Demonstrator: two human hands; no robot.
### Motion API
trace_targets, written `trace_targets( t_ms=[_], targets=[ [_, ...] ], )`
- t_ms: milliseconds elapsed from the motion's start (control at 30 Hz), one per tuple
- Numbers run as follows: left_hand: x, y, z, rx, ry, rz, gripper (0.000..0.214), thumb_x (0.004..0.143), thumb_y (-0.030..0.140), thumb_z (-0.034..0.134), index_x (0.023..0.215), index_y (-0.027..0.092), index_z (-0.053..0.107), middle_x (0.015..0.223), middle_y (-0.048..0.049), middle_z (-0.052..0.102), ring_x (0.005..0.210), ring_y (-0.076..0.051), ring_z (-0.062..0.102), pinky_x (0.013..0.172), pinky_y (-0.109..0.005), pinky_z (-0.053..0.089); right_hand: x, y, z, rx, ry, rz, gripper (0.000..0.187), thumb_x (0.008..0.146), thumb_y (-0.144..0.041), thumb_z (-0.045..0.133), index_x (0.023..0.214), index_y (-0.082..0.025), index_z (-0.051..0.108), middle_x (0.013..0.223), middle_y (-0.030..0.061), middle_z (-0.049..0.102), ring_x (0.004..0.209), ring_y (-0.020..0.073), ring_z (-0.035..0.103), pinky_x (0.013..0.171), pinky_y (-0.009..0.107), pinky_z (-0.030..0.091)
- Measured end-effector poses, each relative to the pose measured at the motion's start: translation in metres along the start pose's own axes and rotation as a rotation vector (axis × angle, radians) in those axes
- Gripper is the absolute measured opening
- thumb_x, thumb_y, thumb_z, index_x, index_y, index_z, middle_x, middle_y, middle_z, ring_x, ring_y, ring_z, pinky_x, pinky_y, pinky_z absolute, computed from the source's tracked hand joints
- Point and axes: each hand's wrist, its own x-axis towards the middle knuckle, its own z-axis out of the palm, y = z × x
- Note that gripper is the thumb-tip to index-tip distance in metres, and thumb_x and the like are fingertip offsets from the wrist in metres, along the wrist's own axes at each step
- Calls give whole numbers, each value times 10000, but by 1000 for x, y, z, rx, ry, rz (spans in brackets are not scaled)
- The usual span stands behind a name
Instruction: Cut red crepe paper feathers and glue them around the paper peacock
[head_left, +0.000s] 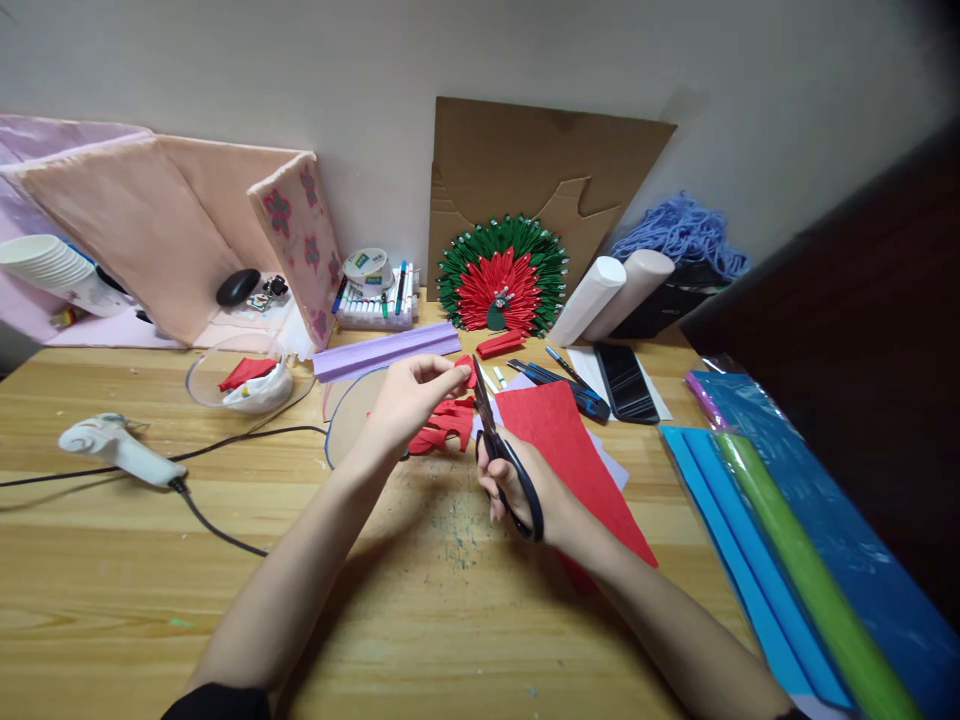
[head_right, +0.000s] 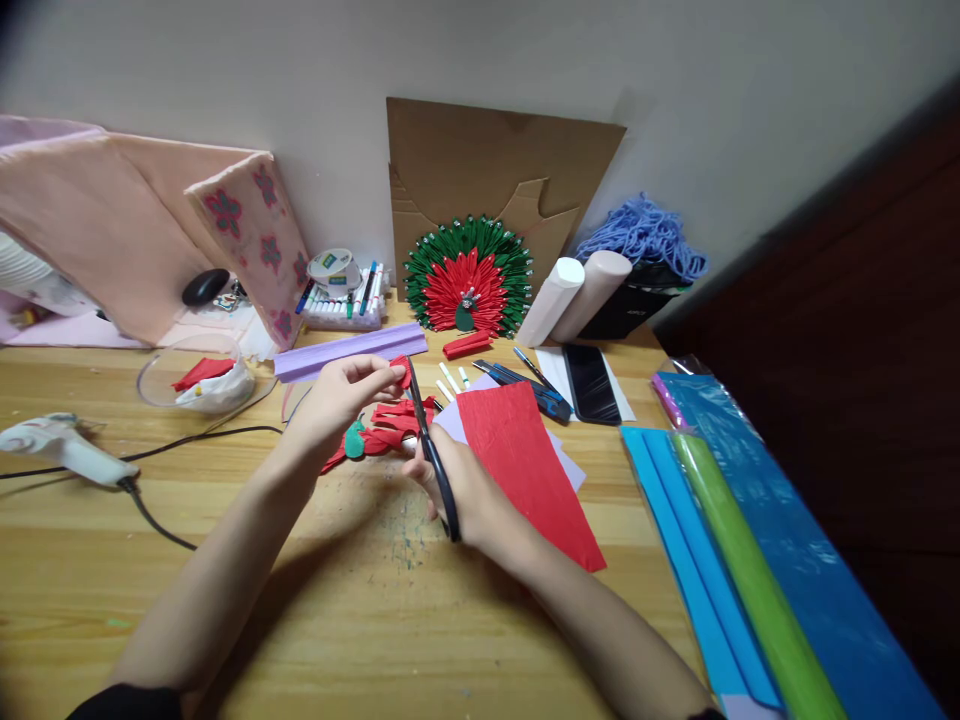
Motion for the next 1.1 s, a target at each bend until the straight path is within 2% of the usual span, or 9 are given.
trace_targets(
  t_ms=[100,300,467,600,767,1100],
  targets=[
    [1,0,-2,6,-7,-28,252,675,367,685,633,133,600,615,11,574,594,-85,518,620,-219,413,0,-6,-1,-31,-4,31,563,751,-758,364,824,-202,411,636,-51,405,448,70,427,409,194,376],
    [3,1,-3,1,4,-44,229,695,347,652,640,140,572,618,20,557,598,-82,515,618,-211,415,0,-14,-2,-41,2,33,603,677,-808,378,755,-210,374,568,-68,385,396,71,424,367,189,342],
    [3,2,-3,17,17,-44,245,713,373,621,656,142,560,643,13,558,607,-89,521,629,-224,423,0,-15,-2,-36,6,45,582,691,-789,402,755,-211,372,571,-67,393,390,69,421,354,188,338],
    [3,2,-3,61,37,2,216,722,347,599,655,146,556,648,12,561,614,-95,517,628,-228,416,1,-7,-1,-22,-8,34,578,706,-782,403,802,-211,392,601,-63,393,414,69,412,359,190,364],
    [2,2,-3,90,-13,67,182,706,298,606,626,151,535,614,21,546,587,-91,486,590,-224,383,0,4,0,11,-19,1,630,699,-809,340,853,-204,420,638,-54,404,434,65,424,394,197,402],
    [3,1,-3,79,-50,60,198,699,317,622,628,153,535,614,23,546,590,-90,484,591,-225,378,0,1,2,119,-62,-31,644,690,-821,311,835,-201,406,620,-63,374,441,67,425,457,230,475]
  ],
)
